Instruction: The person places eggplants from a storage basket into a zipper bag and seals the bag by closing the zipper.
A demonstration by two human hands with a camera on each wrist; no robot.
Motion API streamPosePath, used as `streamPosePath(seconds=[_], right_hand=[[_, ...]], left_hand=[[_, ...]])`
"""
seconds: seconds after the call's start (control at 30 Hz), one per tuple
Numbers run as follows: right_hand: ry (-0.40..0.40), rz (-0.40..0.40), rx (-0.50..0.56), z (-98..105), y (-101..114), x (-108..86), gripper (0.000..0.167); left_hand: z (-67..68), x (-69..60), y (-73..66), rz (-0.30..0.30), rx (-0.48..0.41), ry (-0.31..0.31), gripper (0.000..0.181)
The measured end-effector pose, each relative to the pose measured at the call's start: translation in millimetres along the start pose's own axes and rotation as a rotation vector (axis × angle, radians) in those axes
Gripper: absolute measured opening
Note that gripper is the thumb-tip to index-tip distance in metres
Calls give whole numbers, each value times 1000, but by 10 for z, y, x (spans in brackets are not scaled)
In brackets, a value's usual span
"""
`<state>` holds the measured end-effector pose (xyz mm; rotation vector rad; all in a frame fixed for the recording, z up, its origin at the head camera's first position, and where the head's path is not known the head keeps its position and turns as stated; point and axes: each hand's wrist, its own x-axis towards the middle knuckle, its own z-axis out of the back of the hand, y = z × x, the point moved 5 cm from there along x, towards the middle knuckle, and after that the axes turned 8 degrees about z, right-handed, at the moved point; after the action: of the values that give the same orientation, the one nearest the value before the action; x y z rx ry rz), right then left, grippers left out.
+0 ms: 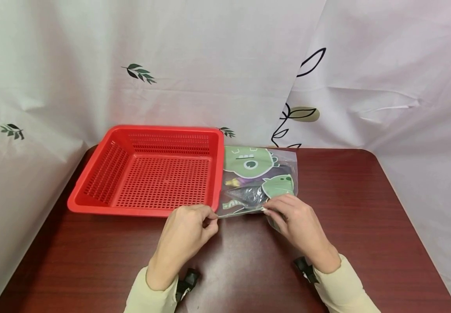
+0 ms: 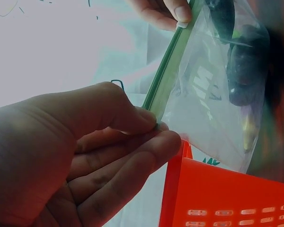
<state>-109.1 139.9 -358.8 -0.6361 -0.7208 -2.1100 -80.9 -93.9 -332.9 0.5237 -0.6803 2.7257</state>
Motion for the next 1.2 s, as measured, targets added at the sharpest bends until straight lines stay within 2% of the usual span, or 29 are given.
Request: streamPosePath(seconds=[0.17,0.67,0.97,1.2], right_hand=[[-1,9,-9,10,-3,6,22],[61,-75,-17,20,-56,-26,14],[23,-38,-35,41,-45,-17,18],[60,-70,-23,48,-64,-27,13]], left_hand=[[1,2,4,-9,-7,-1,18],[-2,3,20,-7,-10,13,17],[7,9,27,1,-14,10,17],[6,3,31,-11,-11,7,19]])
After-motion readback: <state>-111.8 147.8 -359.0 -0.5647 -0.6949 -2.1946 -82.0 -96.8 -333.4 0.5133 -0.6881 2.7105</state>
